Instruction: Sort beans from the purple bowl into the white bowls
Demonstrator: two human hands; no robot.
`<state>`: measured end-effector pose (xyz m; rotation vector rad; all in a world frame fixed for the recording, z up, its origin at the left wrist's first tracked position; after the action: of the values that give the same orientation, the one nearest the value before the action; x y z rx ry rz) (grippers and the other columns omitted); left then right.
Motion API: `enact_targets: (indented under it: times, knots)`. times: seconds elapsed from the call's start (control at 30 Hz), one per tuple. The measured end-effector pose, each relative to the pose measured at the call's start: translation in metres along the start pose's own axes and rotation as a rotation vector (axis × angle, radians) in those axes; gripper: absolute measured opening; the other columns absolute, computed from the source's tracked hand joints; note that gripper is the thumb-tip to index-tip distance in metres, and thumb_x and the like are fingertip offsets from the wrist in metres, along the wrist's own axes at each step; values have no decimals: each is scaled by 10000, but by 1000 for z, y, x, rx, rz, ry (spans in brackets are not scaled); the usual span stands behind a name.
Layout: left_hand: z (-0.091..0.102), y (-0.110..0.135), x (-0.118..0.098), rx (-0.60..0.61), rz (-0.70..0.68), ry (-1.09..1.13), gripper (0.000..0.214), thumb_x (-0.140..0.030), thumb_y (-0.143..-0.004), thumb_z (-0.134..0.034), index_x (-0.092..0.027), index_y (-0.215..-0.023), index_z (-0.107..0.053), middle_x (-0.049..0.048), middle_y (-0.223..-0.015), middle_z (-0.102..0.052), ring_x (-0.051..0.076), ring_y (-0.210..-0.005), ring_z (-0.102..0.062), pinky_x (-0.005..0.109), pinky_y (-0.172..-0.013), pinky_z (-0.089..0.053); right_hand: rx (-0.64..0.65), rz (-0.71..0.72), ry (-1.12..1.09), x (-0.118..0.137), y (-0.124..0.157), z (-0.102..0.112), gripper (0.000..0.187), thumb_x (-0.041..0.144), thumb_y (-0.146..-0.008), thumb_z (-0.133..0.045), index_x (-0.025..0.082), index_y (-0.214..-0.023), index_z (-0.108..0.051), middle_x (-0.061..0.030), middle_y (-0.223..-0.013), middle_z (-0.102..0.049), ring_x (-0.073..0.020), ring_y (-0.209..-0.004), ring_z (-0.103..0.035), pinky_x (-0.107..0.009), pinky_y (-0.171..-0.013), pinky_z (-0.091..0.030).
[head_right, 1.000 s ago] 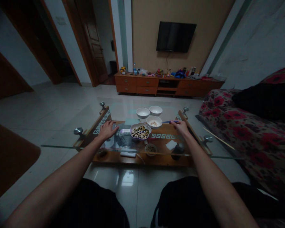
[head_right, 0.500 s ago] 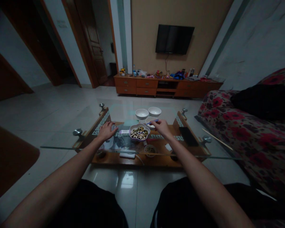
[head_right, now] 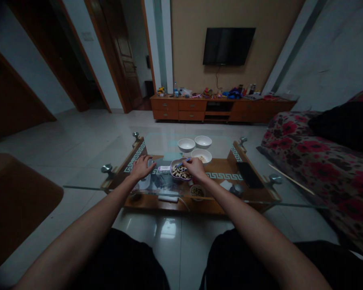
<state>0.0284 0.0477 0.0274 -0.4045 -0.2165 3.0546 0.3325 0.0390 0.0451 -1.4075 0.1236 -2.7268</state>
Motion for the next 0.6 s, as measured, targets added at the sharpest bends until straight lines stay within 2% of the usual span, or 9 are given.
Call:
enact_targets:
  times: [0.27,0.47,0.53,0.6]
  knots:
    - [-1,-1,-1,-1,0,-4,551,-549,-1050,-474,-201,-1470,-550,165,-1563,-494,327,-1509,-406,553,-1251,-342,-67,86,153,2,-1,-3,264,352,-893,-668,174,-830,-853,-98,-768,-802,-197,-692,-701,-277,-584,-402]
    - [-1,-1,0,-1,-2,-7,570,-565,-1040,-465,-204,-1474,-542,167,-1560,-494,339,-1487,-426,547,-1245,-344,-47,107,126,4,-3,-9,279,372,-881,-657,183,-782,-836,-91,-739,-794,-192,-661,-680,-280,-575,-393]
    - [-1,-1,0,3,-11,-7,578,-560,-1038,-461,-194,-1478,-534,167,-1568,-491,328,-1500,-411,529,-1257,-333,-72,107,90,6,-6,0,293,391,-879,-652,184,-773,-831,-88,-742,-795,-197,-672,-689,-276,-577,-396]
    - [-1,-1,0,9,-9,-7,588,-562,-1036,-455,-186,-1480,-533,174,-1579,-483,332,-1514,-395,535,-1263,-324,-132,110,48,6,-11,20,329,429,-881,-639,181,-783,-831,-84,-752,-797,-203,-685,-696,-271,-583,-405]
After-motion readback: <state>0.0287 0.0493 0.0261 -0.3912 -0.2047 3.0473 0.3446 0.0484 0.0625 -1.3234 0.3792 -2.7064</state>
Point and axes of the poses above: each hand's wrist, its own y-axis away from the middle knuckle, its own z-axis out of the back of the hand, x = y × z, the point moved 7 cm from there along -y, towards the middle knuckle
